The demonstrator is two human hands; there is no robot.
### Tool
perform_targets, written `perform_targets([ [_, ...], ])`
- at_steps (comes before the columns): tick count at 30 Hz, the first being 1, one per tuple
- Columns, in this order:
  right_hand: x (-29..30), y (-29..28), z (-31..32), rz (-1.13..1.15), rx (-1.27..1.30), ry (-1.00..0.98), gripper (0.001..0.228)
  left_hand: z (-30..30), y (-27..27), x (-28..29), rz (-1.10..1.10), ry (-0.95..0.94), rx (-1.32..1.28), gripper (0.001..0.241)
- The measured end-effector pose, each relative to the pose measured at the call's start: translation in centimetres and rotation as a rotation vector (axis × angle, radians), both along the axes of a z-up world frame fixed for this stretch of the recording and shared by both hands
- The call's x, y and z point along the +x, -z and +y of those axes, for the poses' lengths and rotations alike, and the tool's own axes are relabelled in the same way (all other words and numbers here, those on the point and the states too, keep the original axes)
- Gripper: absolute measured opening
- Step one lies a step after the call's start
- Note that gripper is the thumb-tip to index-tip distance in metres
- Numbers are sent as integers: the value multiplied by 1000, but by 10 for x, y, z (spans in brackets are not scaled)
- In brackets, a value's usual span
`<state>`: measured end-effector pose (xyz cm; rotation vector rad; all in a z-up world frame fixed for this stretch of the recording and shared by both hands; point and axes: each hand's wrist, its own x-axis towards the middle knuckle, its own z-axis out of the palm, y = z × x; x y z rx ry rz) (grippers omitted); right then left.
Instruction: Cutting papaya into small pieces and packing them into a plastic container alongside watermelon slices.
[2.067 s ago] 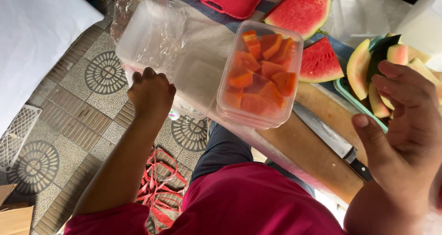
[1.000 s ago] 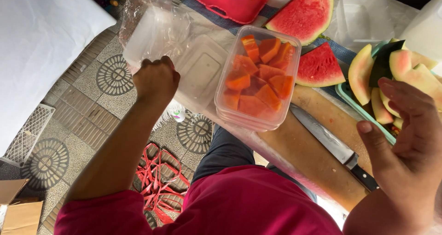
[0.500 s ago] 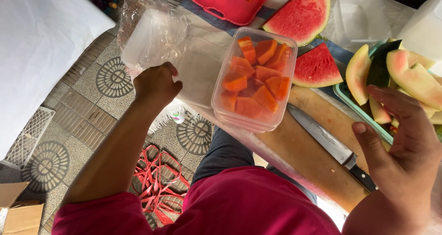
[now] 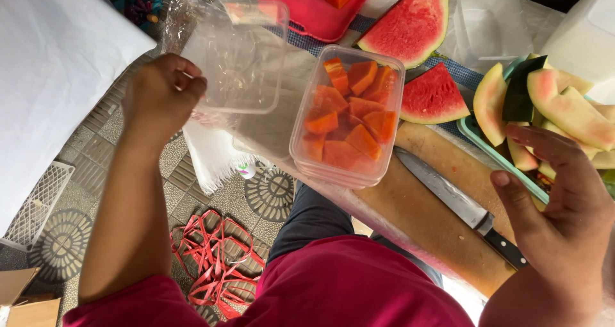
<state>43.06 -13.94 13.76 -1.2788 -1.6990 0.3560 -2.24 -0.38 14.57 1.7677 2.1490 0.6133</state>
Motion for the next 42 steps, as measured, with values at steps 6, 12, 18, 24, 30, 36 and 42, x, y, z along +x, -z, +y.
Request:
perform_targets([
  [6,16,11,3,15,-49,21,42,-7,-17,39,-385,265,231,18],
  [12,17,9,-6,-55,-92,144,39,-24,-36,101,-33,356,123,37],
  [18,31,20,-6,-63,-252,333,37,-22,-40,109,-33,419,22,53],
  [24,51,47,4,-107,-332,376,46,-7,-43,106,-306,448,-174,46],
  [30,66,62,5,-135,-389,339,45,-12,-42,105,-405,484,-254,48],
  [36,88,85,11,-277,-365,328,47,16,-73,110,-274,397,-196,65],
  [42,120,156,8,-666,-590,334,74,264,59,116,-291,330,196,43],
])
